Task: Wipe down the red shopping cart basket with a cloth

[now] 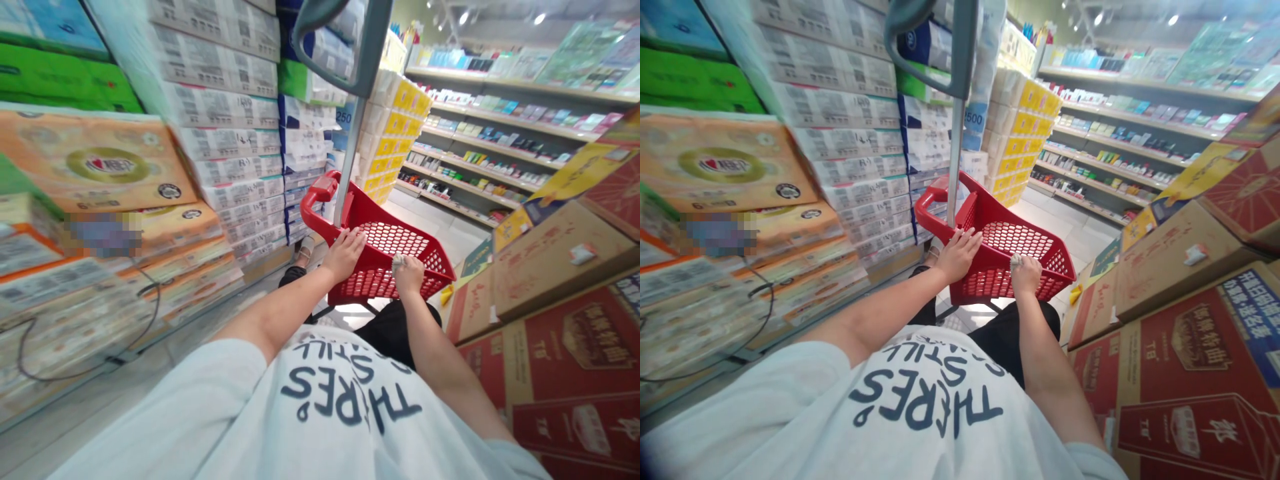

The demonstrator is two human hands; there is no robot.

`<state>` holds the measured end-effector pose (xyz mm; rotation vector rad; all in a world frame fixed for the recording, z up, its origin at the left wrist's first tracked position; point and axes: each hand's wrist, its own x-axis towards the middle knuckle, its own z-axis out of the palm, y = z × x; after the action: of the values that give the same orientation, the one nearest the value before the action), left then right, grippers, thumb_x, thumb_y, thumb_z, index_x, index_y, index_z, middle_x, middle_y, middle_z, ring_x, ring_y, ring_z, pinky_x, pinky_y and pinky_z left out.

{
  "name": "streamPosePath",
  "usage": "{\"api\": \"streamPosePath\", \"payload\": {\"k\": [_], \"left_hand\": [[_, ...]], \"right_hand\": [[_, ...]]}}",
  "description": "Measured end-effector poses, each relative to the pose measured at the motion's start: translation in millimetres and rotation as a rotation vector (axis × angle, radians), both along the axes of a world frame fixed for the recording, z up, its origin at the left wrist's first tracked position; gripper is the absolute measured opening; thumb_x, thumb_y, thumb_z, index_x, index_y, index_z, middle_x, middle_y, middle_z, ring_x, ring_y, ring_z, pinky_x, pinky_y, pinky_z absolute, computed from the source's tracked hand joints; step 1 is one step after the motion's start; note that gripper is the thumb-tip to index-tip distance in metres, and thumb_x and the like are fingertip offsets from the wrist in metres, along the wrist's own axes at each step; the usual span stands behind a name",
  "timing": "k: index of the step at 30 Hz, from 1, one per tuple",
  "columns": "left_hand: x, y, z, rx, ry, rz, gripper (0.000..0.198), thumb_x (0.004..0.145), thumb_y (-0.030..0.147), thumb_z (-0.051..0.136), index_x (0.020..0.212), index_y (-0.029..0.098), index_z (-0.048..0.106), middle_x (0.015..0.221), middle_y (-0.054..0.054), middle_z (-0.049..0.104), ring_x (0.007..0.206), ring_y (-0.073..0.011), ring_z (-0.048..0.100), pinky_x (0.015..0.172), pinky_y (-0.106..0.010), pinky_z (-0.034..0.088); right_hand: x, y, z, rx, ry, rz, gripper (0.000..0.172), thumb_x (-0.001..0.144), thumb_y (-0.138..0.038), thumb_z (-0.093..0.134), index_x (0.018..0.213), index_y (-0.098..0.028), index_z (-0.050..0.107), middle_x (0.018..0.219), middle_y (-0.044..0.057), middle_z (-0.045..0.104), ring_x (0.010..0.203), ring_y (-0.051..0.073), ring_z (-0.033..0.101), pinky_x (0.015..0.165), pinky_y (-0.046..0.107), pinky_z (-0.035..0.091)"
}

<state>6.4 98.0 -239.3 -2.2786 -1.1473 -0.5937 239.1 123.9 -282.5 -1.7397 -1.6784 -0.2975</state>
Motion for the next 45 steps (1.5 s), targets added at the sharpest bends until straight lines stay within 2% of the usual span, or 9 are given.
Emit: {"api": "streamPosePath", "payload": {"k": [4,9,17,24,28,31,37,43,45], "left_hand": [[5.2,7.1,1.8,-0.005,-0.009,0.041,0.050,0.090,0.014,0.035,0.138,0.002,0.042,0.146,-0.014,0.042,0.140,-0.0311,0.029,0.117,-0.049,0.023],[7.1,17.0,3.2,-0.010,-0.027,0.070,0.048,0.092,0.016,0.033,0.136,0.005,0.046,0.145,-0.014,0.044,0.139,-0.0291,0.032,0.117,-0.049,0.024],[-4.1,13.6,3.6,0.014,-0.004,0.056,0.048,0.090,0.013,0.035,0.136,0.006,0.046,0.144,-0.013,0.045,0.138,-0.0294,0.033,0.117,-0.048,0.023],[-3.0,6.3,6.0,0.011,-0.009,0.081,0.048,0.089,0.014,0.037,0.135,0.004,0.046,0.144,-0.014,0.045,0.138,-0.0295,0.033,0.116,-0.048,0.024],[-1.7,5.3,6.3,0.010,-0.012,0.079,0.047,0.090,0.014,0.036,0.135,0.005,0.047,0.143,-0.013,0.046,0.138,-0.0291,0.033,0.116,-0.048,0.024],[-1.7,4.5,6.0,0.007,-0.024,0.092,0.046,0.091,0.015,0.035,0.135,0.007,0.047,0.143,-0.013,0.046,0.138,-0.0280,0.034,0.116,-0.048,0.024],[-5.0,2.9,5.2,0.013,-0.020,0.073,0.047,0.091,0.014,0.035,0.136,0.006,0.046,0.144,-0.013,0.046,0.138,-0.0281,0.033,0.116,-0.047,0.024],[-1.2,3.3,5.4,0.003,-0.039,0.091,0.047,0.092,0.015,0.036,0.136,0.005,0.046,0.143,-0.013,0.046,0.138,-0.0289,0.033,0.117,-0.047,0.023],[-0.8,2.8,6.4,-0.011,-0.033,0.100,0.046,0.093,0.017,0.034,0.136,0.004,0.046,0.143,-0.013,0.047,0.137,-0.0294,0.034,0.117,-0.047,0.024]], "right_hand": [[-29.0,7.7,13.1,-0.038,0.034,-0.002,0.027,0.080,-0.017,0.041,0.081,-0.014,0.067,0.081,0.010,0.064,0.080,0.021,0.051,0.077,0.032,0.035],[-64.4,12.7,13.2,0.113,-0.030,0.257,0.037,0.085,-0.026,0.047,0.118,-0.015,0.059,0.110,0.012,0.063,0.103,0.025,0.050,0.094,0.040,0.035],[-34.1,10.7,3.2,0.055,-0.026,0.509,0.043,0.087,-0.014,0.037,0.126,-0.020,0.053,0.120,0.010,0.060,0.110,0.022,0.053,0.095,0.038,0.043],[-37.9,9.3,26.7,0.221,0.405,0.286,0.038,0.090,-0.022,0.034,0.120,-0.013,0.055,0.112,0.015,0.062,0.102,0.023,0.058,0.091,0.044,0.047],[-53.5,6.8,38.0,0.431,0.255,0.315,0.036,0.090,-0.018,0.034,0.115,-0.018,0.060,0.127,0.014,0.053,0.124,0.024,0.044,0.105,0.048,0.036],[-72.4,-1.3,24.2,0.277,-0.015,0.467,0.046,0.085,-0.013,0.038,0.129,-0.018,0.053,0.135,0.014,0.048,0.133,0.026,0.035,0.110,0.050,0.031],[-65.9,-13.4,-6.3,0.154,-0.162,0.434,0.068,0.079,-0.009,0.041,0.145,-0.022,0.033,0.146,0.010,0.040,0.136,0.028,0.031,0.111,0.051,0.026],[-80.2,-2.3,5.0,0.178,0.050,0.300,0.058,0.076,-0.005,0.038,0.131,-0.015,0.051,0.126,0.015,0.057,0.125,0.028,0.044,0.106,0.053,0.032],[-93.2,-0.6,9.3,0.179,0.047,0.391,0.058,0.078,-0.008,0.039,0.135,-0.014,0.047,0.131,0.015,0.054,0.127,0.027,0.042,0.108,0.050,0.033]]}}
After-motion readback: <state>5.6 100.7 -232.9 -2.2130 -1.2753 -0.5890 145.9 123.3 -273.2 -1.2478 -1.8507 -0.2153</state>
